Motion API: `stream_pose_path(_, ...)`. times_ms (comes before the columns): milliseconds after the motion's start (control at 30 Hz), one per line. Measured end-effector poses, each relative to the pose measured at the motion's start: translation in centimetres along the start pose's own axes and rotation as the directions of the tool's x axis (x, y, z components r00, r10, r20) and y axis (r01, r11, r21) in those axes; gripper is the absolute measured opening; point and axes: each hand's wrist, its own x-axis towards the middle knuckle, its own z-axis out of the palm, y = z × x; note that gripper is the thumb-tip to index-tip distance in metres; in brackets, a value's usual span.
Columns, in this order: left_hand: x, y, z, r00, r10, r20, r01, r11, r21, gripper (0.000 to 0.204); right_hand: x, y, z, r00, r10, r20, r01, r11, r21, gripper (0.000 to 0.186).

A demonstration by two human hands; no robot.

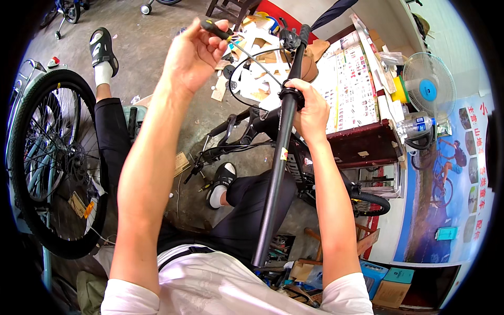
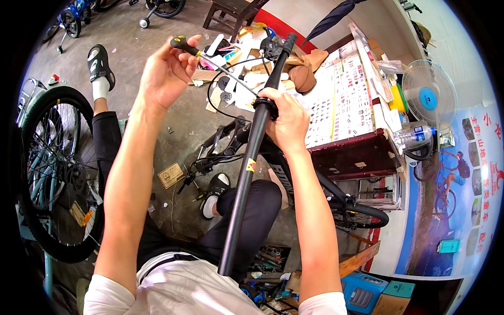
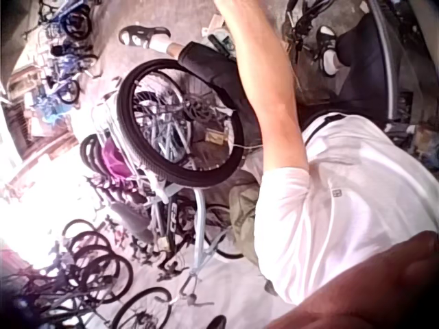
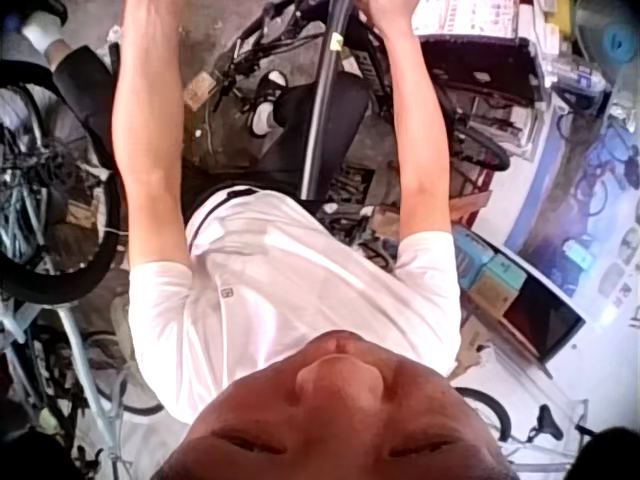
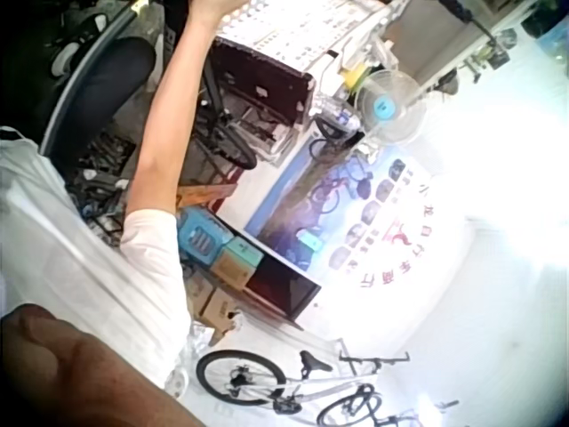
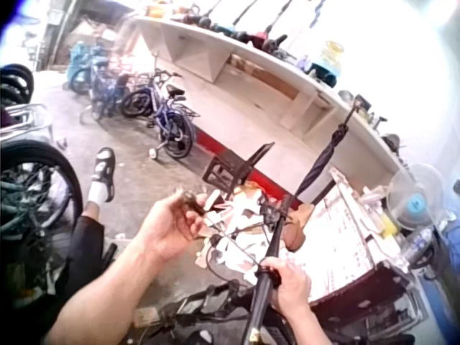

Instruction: The person loosens the bicycle stem clamp with an Allen wrench, searches through a toolbox for tools, positions the handlebar into the stem clamp, and tightens the screws using an Allen wrench.

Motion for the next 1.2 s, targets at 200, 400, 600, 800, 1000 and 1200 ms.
stream_pose_path(200, 0.1, 3.8, 1.5, 0.994, -0.089, 0.058, 0.028, 0.739, 0.673, 0.044, -0.1, 0.0, -0.3, 1.000, 0.005, -0.016, -0.005, 1.000, -0.002, 0.044)
stream_pose_path(400, -0.2, 3.6, 1.5, 0.829, 0.301, 0.471, -0.144, -0.699, 0.700, 0.041, -0.2, 0.1, -0.5, 1.000, 0.017, 0.000, -0.017, 0.999, -0.032, 0.042)
stream_pose_path(600, -0.9, -0.5, 2.3, 0.800, 0.579, 0.157, -0.141, -0.072, 0.987, 0.049, 0.0, 0.0, -0.3, 1.000, 0.013, -0.012, -0.013, 1.000, 0.016, 0.041)
stream_pose_path(800, -0.9, -2.3, 1.2, 0.984, 0.174, 0.036, -0.173, 0.985, -0.020, 0.037, -0.1, 0.1, -0.4, 1.000, 0.018, 0.006, -0.018, 1.000, -0.017, 0.040)
stream_pose_path(1000, 0.5, -1.9, -0.7, 0.997, 0.076, 0.013, -0.071, 0.974, -0.215, 0.037, 0.1, -0.2, -0.3, 1.000, -0.009, -0.020, 0.009, 1.000, -0.005, 0.039)
stream_pose_path(1200, 2.0, 2.3, -1.1, 0.920, -0.272, 0.283, 0.219, 0.954, 0.206, 0.062, -0.1, 0.0, -0.5, 1.000, 0.000, -0.009, 0.000, 1.000, -0.028, 0.038)
